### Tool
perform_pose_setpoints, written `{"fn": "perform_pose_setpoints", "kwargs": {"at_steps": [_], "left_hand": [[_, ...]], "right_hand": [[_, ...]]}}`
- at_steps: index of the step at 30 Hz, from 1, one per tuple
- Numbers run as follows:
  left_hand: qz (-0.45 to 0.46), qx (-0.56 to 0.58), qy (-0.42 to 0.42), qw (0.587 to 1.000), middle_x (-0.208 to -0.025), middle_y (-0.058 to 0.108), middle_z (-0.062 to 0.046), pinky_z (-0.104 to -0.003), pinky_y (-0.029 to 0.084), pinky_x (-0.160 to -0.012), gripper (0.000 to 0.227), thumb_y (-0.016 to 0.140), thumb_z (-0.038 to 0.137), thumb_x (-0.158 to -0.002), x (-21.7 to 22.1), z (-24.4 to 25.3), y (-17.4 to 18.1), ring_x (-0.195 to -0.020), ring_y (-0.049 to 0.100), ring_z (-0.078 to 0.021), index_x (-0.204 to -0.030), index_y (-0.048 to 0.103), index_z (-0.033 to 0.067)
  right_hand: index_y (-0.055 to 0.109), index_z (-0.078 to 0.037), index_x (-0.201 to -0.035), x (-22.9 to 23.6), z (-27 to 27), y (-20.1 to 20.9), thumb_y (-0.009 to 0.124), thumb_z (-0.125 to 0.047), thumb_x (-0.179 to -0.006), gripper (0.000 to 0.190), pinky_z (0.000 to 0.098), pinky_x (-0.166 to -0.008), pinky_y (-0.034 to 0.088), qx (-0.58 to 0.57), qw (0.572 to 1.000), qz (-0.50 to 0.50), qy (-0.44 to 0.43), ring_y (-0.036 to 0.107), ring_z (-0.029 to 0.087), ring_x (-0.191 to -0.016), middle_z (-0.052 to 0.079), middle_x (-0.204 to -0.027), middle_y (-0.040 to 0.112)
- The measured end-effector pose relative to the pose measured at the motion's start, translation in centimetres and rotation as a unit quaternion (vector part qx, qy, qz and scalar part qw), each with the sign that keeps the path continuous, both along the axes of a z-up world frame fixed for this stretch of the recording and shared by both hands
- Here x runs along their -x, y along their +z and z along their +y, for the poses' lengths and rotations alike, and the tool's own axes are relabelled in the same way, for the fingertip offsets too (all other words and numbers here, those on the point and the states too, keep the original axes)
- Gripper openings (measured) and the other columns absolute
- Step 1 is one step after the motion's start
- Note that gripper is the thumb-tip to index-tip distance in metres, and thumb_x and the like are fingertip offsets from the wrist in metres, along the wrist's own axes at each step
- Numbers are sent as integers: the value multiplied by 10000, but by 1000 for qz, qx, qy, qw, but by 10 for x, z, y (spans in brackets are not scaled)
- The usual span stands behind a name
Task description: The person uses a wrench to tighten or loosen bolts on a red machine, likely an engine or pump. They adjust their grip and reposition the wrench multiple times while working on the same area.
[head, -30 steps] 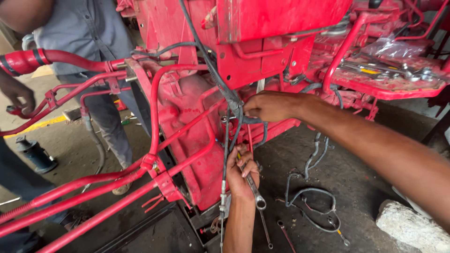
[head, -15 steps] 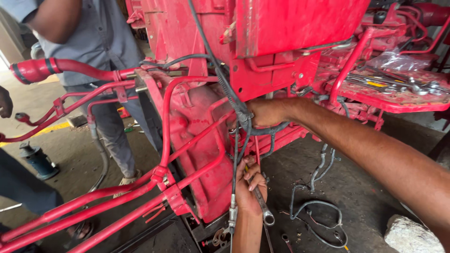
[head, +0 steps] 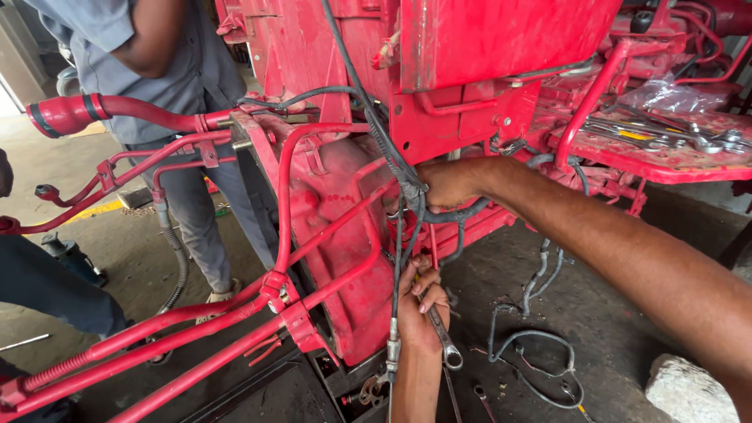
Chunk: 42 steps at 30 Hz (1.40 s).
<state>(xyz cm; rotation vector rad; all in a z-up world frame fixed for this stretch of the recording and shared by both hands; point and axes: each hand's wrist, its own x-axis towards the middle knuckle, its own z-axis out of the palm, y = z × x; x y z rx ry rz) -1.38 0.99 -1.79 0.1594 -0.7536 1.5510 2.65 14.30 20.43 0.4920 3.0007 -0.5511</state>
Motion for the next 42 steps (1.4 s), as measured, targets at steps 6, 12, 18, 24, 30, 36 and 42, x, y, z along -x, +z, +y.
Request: {"fn": "perform_pose_setpoints", "kwargs": {"at_steps": [6, 12, 18, 24, 30, 36, 42], "left_hand": [[62, 61, 74, 993, -976, 616, -80, -170, 404, -402, 180, 511, 112, -1060, -6, -4, 6, -664, 512, -89, -1148, 546, -41], [80, 123, 73, 986, -909, 619, -81, -173, 393, -379, 171, 533, 128, -1031, -3, -6, 5, -639, 521, -89, -1088, 570, -28], [202, 251, 130, 938, -746, 601, -17, -173, 341, -376, 149, 598, 162, -1008, -18, -11, 4, -535, 508, -67, -1095, 636, 48], [381, 360, 247, 815, -677, 639, -59, -238, 367, -401, 177, 576, 218, -1001, -47, -31, 16, -469, 520, -110, -1082, 632, 71], [583, 309, 495, 565, -680, 654, -85, -250, 427, -469, 265, 506, 144, -1114, -43, -50, 21, -539, 562, -111, -1254, 691, 15], [528, 213, 765, 300, -1432, 624, -254, -393, 556, -990, 553, 453, -104, -988, -26, -72, 53, -1262, 649, -335, -1533, 455, -8], [575, 230, 734, 280, -1630, 352, -270, -467, 364, -1203, 683, 495, -151, -909, -10, -67, 102, -1508, 375, -457, -1566, 353, -30]], "right_hand": [[690, 36, -884, -24, -1, -11, 579, -85, -907, 166, 404, -583, 508, -36, 996, 11, -75, 612, 200, -608, 93, -682, 640], [655, -35, -939, -51, -9, -19, 538, -178, -962, 187, 367, -627, 507, -76, 991, 107, 17, 610, 176, -645, 62, -690, 638], [667, -2, -885, -28, 9, -12, 572, -180, -942, 209, 384, -596, 494, -51, 998, 8, -45, 585, 195, -621, 83, -662, 596], [657, -83, -960, -21, 13, -2, 568, -166, -912, 131, 336, -435, 365, 56, 994, -1, -94, 448, 124, -494, 1, -608, 497], [653, -96, -1128, -28, 8, -7, 567, -269, -983, 241, 268, -360, 293, 126, 982, -12, -138, 365, 61, -420, -39, -599, 449], [616, -127, -1188, -15, 18, -5, 630, -314, -959, 296, 282, -366, 306, 118, 969, -68, -208, 383, 90, -412, -13, -600, 491], [616, -133, -1129, -16, 8, -6, 656, -277, -890, 281, 305, -406, 451, 61, 972, -29, -223, 535, 141, -478, 33, -642, 590]]}}
